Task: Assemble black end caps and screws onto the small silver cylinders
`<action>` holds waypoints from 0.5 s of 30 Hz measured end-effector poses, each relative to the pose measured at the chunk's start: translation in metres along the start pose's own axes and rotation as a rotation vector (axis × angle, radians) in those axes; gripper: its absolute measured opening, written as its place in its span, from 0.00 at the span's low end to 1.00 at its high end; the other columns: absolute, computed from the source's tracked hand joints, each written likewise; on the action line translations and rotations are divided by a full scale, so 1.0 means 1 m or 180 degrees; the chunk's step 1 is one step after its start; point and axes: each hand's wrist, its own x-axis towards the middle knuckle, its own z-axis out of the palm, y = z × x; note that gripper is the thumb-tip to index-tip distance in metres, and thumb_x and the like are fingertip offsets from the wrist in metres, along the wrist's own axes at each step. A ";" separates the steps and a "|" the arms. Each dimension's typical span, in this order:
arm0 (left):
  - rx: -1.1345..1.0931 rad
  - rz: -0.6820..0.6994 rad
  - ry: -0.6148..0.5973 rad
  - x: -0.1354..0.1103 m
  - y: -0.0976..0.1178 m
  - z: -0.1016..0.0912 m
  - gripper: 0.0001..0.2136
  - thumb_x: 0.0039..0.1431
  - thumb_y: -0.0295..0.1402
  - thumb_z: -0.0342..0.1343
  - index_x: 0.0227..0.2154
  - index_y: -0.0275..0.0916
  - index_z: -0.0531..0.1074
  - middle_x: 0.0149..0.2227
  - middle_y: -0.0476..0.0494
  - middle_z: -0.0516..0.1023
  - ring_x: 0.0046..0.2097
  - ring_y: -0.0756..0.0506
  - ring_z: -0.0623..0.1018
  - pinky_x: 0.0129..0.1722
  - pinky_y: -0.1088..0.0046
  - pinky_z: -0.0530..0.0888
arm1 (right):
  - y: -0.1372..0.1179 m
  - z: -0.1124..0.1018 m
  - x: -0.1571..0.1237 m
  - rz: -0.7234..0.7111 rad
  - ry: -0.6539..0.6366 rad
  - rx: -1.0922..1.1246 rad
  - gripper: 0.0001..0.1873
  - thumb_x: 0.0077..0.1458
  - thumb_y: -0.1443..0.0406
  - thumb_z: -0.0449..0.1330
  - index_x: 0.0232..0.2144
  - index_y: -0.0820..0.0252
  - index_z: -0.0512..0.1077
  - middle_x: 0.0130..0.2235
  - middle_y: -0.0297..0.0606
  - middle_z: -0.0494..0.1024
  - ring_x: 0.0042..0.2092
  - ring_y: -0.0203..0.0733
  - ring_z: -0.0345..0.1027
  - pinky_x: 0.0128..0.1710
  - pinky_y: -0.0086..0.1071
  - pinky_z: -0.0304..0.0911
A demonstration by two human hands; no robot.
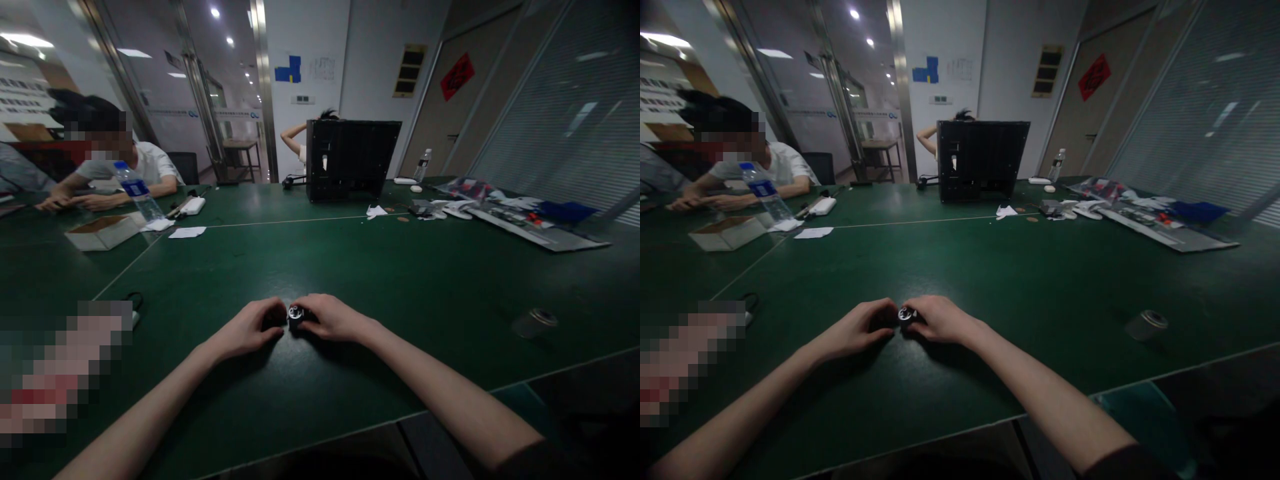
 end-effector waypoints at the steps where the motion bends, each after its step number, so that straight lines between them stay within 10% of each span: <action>1: -0.0005 0.0007 0.0013 0.000 0.000 0.000 0.10 0.55 0.34 0.55 0.40 0.38 0.68 0.39 0.44 0.74 0.39 0.44 0.74 0.40 0.68 0.71 | 0.000 0.001 0.000 -0.0035 0.0024 -0.0012 0.18 0.54 0.67 0.58 0.48 0.61 0.67 0.43 0.43 0.75 0.43 0.43 0.68 0.42 0.33 0.60; 15: 0.0064 -0.0020 -0.0010 0.000 0.001 0.000 0.10 0.56 0.33 0.54 0.41 0.37 0.68 0.39 0.44 0.74 0.39 0.44 0.74 0.40 0.68 0.71 | 0.004 0.001 0.001 0.0361 0.0041 0.0863 0.17 0.52 0.66 0.61 0.46 0.61 0.69 0.39 0.40 0.76 0.38 0.39 0.70 0.39 0.32 0.62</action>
